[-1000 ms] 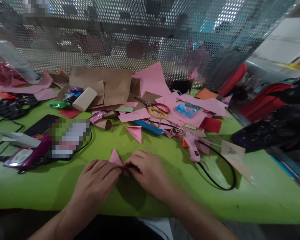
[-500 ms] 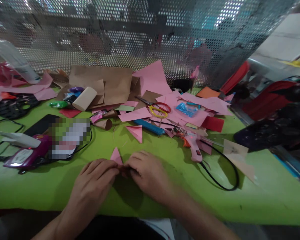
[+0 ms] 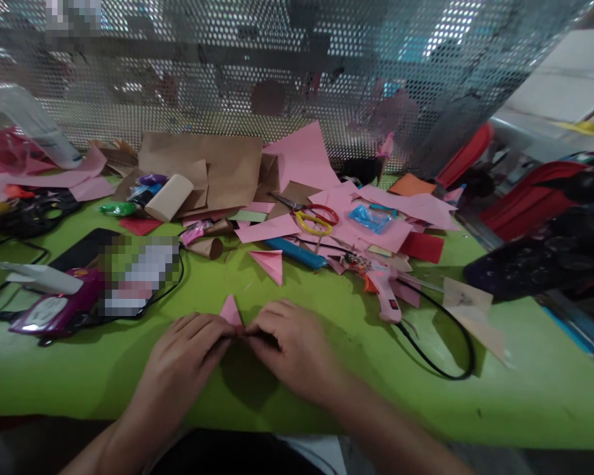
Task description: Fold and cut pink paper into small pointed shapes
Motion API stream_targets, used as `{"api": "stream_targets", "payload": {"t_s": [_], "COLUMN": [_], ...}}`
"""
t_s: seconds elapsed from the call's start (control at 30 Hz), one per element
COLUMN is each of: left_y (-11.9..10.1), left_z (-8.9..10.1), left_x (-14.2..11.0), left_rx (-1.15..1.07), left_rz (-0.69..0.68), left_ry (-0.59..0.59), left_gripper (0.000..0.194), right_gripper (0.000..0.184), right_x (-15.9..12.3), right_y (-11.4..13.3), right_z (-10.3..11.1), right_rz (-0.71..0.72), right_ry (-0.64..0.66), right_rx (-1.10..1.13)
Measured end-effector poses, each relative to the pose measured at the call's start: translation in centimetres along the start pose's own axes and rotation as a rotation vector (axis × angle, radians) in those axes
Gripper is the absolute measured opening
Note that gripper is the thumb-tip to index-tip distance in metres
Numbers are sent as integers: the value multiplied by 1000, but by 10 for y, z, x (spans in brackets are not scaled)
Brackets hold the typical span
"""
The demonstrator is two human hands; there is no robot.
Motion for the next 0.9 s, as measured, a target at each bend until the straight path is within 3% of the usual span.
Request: {"api": "stream_targets", "payload": {"t_s": [0.3, 0.53, 0.9], "left_y": [3, -2, 2], "left_z": [0, 0, -3], "left_x": [2, 1, 5], "left_rx": [29, 106, 125], "left_rz": [3, -107, -82], "left_ry": [4, -26, 119], "left_gripper": [15, 21, 30], "right_gripper": [24, 10, 5], "right_x": [5, -2, -7], "right_y": [-6, 4, 5], "right_z": [-5, -6, -14], "right_rz": [-145, 0, 105], "right_ry": [-73, -99, -101], "right_rx": [11, -257, -482]}}
Point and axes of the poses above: each hand's wrist, its own x-axis towards the middle knuckle, its own z-axis out of the back of the hand, y = z × x, the point moved 5 cm from there along x, towards the middle knuckle, and after that the axes turned 4 degrees about x, right-handed, at the moved point
